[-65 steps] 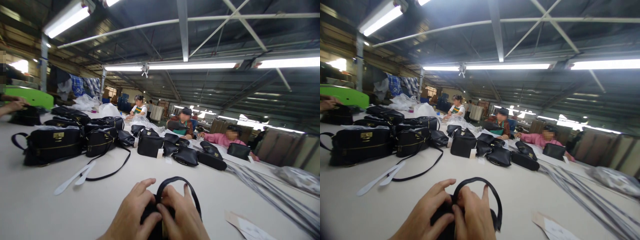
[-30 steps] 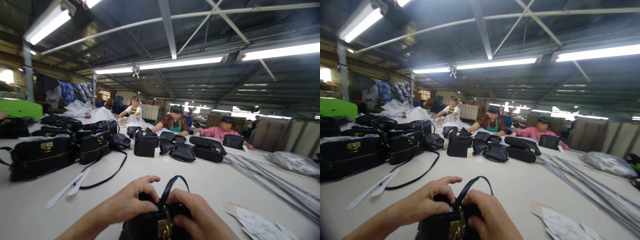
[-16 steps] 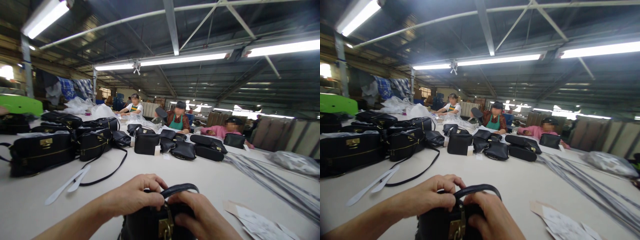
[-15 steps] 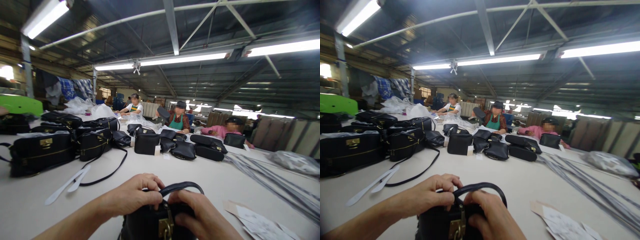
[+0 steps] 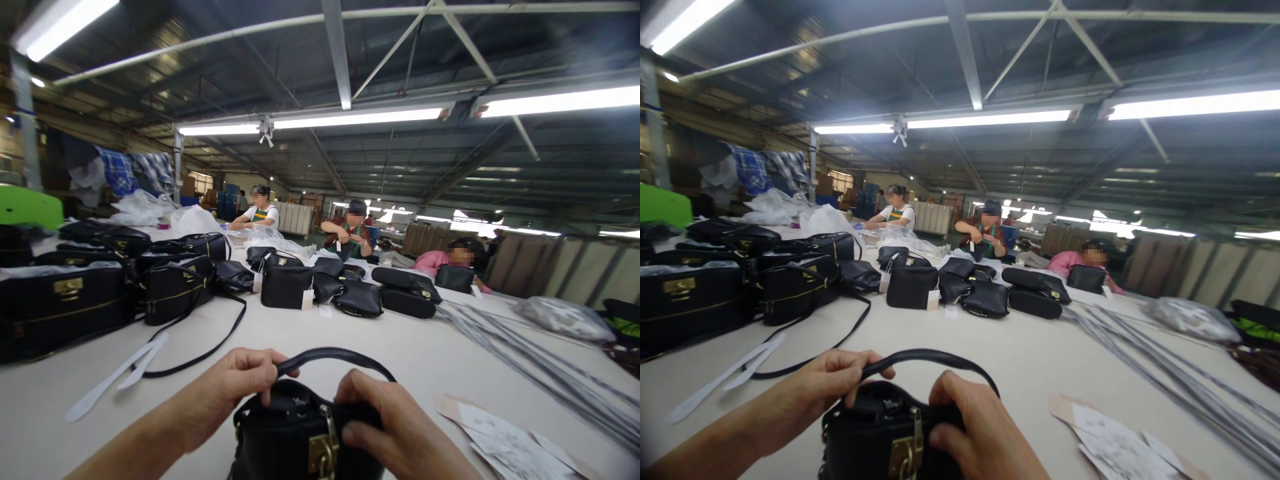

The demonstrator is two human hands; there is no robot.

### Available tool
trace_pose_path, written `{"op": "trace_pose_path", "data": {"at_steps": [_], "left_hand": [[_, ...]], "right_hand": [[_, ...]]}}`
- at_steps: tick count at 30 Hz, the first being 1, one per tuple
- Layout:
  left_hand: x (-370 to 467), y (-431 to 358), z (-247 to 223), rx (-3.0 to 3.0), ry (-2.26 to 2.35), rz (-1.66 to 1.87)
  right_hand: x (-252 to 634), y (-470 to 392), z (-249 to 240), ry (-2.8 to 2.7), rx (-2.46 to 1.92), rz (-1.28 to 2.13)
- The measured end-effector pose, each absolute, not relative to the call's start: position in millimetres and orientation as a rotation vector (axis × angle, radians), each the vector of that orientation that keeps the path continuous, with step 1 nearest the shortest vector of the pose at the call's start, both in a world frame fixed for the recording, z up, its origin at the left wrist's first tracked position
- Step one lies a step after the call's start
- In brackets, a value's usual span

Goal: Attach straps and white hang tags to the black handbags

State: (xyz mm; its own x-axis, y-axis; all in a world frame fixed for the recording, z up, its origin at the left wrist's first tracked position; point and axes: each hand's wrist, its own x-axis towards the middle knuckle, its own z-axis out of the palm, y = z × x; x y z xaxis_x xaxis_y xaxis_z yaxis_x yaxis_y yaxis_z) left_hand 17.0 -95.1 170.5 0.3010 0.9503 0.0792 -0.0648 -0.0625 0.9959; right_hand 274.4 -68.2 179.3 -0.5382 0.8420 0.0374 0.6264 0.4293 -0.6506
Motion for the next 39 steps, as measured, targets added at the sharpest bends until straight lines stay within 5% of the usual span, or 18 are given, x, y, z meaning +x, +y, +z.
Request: {"op": "trace_pose_path", "data": {"at_steps": [17, 27, 32, 39], "left_hand": [[-10.6, -99.7, 138.9, 1.205, 0.620, 1.175], [-6.5, -103.9, 146.9, 1.147, 0.772, 1.262], [-2.4, -101.6, 156.1, 1.127, 0.840, 1.329], [4.6, -98.2, 164.8, 0.952, 0.892, 1.416]], "right_hand": [[314.4, -74.4, 190.2, -2.081, -1.284, 0.579], [311.5, -43.7, 169.4, -1.982, -1.090, 1.209], [313.6, -41.4, 165.6, -1.944, -1.163, 1.103], [320.6, -38.1, 166.0, -1.922, -1.025, 1.438]]}}
